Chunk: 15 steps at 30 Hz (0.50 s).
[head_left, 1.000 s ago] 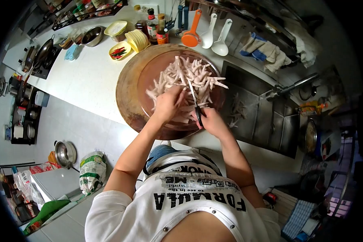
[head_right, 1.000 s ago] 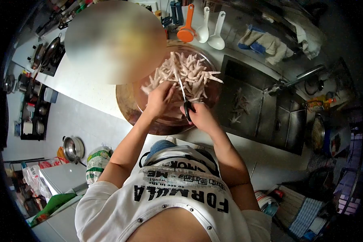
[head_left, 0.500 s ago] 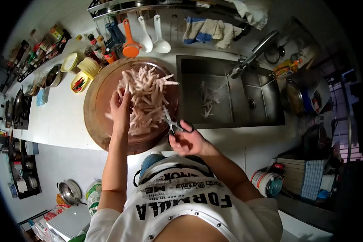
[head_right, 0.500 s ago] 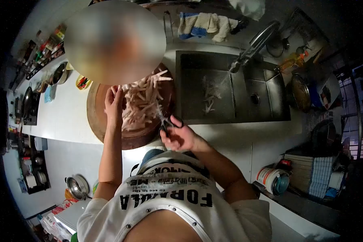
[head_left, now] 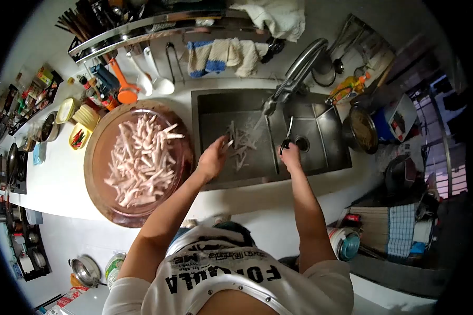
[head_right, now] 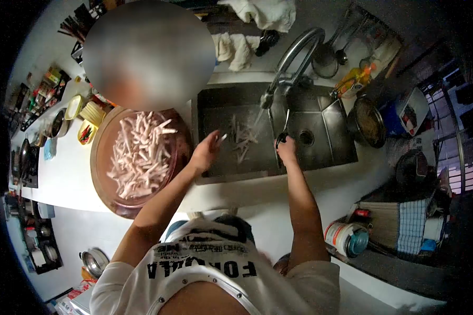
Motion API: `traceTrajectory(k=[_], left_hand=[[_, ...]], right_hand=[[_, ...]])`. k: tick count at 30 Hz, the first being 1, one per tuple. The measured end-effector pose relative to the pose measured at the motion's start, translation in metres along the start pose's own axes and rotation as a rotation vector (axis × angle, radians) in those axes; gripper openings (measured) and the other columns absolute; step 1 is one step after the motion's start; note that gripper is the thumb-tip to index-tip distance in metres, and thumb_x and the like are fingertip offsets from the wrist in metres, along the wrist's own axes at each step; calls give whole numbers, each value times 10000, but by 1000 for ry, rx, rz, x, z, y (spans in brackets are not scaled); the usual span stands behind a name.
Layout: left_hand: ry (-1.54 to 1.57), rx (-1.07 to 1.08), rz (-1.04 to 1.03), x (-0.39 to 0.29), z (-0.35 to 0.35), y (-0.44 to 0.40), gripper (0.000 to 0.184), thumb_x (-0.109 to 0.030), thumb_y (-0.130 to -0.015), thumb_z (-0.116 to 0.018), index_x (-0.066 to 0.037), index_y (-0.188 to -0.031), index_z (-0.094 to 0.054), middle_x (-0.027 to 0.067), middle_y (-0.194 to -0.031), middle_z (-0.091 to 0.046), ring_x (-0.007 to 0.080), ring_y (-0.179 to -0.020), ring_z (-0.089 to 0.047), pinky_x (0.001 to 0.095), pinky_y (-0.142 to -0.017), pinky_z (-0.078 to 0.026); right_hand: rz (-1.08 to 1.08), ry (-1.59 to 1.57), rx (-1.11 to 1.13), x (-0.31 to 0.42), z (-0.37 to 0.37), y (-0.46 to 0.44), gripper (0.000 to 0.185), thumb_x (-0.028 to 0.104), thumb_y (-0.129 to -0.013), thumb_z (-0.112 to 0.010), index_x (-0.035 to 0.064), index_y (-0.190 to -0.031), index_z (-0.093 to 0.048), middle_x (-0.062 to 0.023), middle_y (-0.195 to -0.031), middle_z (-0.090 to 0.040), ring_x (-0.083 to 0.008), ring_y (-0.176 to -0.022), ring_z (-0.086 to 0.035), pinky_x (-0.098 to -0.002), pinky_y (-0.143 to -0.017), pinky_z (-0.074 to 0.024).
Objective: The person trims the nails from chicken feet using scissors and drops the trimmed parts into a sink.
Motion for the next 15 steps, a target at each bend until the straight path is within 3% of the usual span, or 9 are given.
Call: traceTrajectory(k=[2,4,6,8,9,11,14,15], left_hand=[[-53,70,178,-25,2,-5,472,-49,-818,-495,-13,-1274,-378,214,-1192,-502,336,-1103,-497,367,-918,-404],[-135,21,129,-28,0,-7,472,-59,-824,-503,-8,-1276,-375,218,-1194,-498,330,-1107,-497,364,-919,-405],[-219,-37,98,-33,3,1,473,-69,-829,-510,-2,-1277,-372,223,-1196,-494,324,-1111,-496,361,-919,-406],[-126,63,183,-49,10,19,425,-92,-832,-532,-14,-1239,-435,202,-1135,-540,311,-1037,-546,347,-869,-437],[-125,42,209,-58,16,30,425,-92,-832,-532,-14,-1239,-435,202,-1135,-540,311,-1037,-546,347,-869,-437],[-152,358,378,-74,25,53,383,-63,-860,-527,-23,-1235,-459,175,-1129,-569,252,-969,-584,304,-799,-461],[-166,264,311,-98,47,86,278,-69,-845,-552,-1,-1114,-548,139,-1008,-616,213,-871,-607,297,-742,-475],[-164,248,327,-108,54,93,278,-69,-845,-552,-1,-1114,-548,139,-1008,-616,213,-871,-607,297,-742,-475]], right_hand=[[215,671,-306,32,15,-37,183,146,-801,-596,17,-928,-575,-150,-802,-610,-295,-730,-597,-377,-654,-485],[246,865,-247,82,31,-57,239,111,-793,-575,11,-1010,-561,-198,-959,-594,-367,-940,-556,-412,-810,-453],[604,1114,-390,77,35,-135,277,71,-773,-563,29,-1047,-546,-184,-1053,-575,-329,-1058,-511,-403,-895,-406],[794,1216,-367,111,32,-158,314,32,-767,-523,57,-1080,-528,-122,-1156,-537,-294,-1152,-435,-408,-956,-358],[805,1323,-269,125,28,-168,315,26,-770,-506,68,-1082,-523,-96,-1173,-527,-284,-1179,-409,-418,-966,-350],[822,1517,-74,151,12,-194,316,65,-781,-511,76,-1097,-516,-81,-1196,-516,-274,-1216,-373,-447,-992,-317],[728,1758,178,175,-19,-210,365,197,-800,-581,70,-1135,-511,-113,-1209,-517,-276,-1249,-339,-505,-1037,-240],[739,1682,77,170,-19,-215,403,286,-795,-592,69,-1129,-532,-105,-1197,-535,-271,-1247,-342,-515,-1046,-204]])
Point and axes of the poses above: each hand's wrist, its own y-axis away from the middle knuckle, its own z-axis out of the back of the hand, x = y × z, the point moved 2 cm from there along -y, towards the middle knuckle
